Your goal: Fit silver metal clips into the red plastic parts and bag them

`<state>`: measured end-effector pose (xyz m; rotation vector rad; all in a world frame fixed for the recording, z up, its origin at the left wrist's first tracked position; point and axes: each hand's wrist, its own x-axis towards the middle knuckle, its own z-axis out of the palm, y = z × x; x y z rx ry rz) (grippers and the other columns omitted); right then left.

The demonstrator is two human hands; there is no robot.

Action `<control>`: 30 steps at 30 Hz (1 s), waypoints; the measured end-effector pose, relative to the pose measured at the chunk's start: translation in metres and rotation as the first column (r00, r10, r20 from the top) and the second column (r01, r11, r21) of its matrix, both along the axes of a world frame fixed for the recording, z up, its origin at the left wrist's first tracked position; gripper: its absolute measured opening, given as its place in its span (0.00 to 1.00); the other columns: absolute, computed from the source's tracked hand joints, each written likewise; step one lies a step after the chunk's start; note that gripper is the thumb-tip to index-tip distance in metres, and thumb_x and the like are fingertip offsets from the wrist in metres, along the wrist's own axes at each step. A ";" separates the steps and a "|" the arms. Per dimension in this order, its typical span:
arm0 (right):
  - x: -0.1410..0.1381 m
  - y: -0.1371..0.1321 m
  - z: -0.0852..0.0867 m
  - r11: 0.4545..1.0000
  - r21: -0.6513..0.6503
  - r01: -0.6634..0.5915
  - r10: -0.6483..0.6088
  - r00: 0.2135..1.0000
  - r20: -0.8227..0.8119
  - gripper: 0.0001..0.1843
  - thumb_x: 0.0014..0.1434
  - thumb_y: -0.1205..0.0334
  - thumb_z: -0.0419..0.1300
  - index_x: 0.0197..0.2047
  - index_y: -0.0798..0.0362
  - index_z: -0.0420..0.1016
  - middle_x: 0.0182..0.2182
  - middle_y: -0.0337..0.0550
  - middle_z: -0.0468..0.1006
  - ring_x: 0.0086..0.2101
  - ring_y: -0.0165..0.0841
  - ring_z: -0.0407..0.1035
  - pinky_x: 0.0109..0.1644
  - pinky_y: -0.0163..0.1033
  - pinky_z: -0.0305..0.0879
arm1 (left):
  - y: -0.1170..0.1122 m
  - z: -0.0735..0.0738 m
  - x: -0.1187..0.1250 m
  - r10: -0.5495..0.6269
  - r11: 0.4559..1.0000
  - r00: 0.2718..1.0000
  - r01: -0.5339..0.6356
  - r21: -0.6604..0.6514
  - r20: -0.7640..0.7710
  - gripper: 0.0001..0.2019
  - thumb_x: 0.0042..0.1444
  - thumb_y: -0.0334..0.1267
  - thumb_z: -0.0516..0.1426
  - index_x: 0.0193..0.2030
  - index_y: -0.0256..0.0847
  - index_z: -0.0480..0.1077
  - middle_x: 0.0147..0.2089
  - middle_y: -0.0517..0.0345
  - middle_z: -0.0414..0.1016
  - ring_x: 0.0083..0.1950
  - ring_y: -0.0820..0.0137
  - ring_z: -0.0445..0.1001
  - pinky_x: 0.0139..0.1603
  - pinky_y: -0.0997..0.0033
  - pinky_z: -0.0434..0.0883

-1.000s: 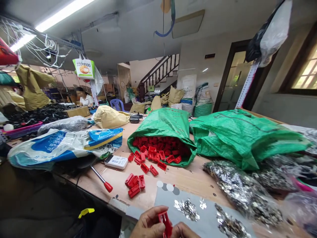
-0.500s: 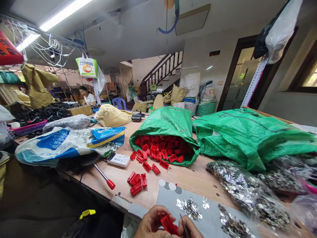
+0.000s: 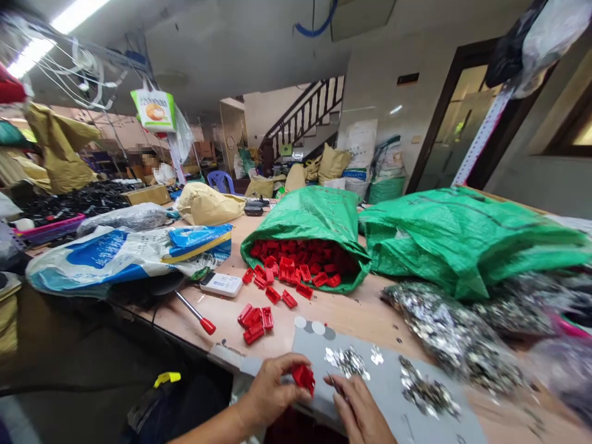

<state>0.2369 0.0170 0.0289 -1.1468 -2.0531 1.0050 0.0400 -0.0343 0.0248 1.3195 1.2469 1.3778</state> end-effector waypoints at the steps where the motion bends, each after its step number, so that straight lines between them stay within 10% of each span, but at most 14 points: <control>1: 0.000 -0.004 0.002 1.000 0.023 0.008 -0.008 1.000 0.030 0.16 0.56 0.48 0.55 0.40 0.47 0.77 0.40 0.48 0.76 0.45 0.42 0.71 0.50 0.43 0.67 | -0.002 0.002 -0.002 -0.004 1.000 0.998 0.004 0.004 -0.060 0.19 0.40 0.32 0.66 0.44 0.41 0.77 0.40 0.54 0.80 0.41 0.64 0.75 0.46 0.68 0.69; 11: -0.010 -0.026 0.016 0.996 0.047 -0.073 0.064 0.984 0.169 0.08 0.60 0.63 0.54 0.39 0.50 0.75 0.33 0.41 0.77 0.34 0.34 0.70 0.40 0.37 0.64 | -0.003 -0.005 -0.010 -0.058 0.997 0.992 0.052 -0.060 -0.111 0.21 0.43 0.31 0.65 0.46 0.50 0.77 0.46 0.57 0.80 0.54 0.59 0.73 0.65 0.56 0.56; 30: -0.012 -0.024 0.013 0.986 0.088 -0.141 0.112 0.954 0.277 0.07 0.59 0.71 0.57 0.39 0.53 0.75 0.35 0.42 0.76 0.37 0.33 0.70 0.42 0.36 0.63 | -0.002 -0.008 -0.013 -0.108 0.992 0.929 0.123 0.018 -0.353 0.20 0.49 0.32 0.63 0.51 0.48 0.74 0.46 0.59 0.80 0.50 0.63 0.76 0.61 0.59 0.64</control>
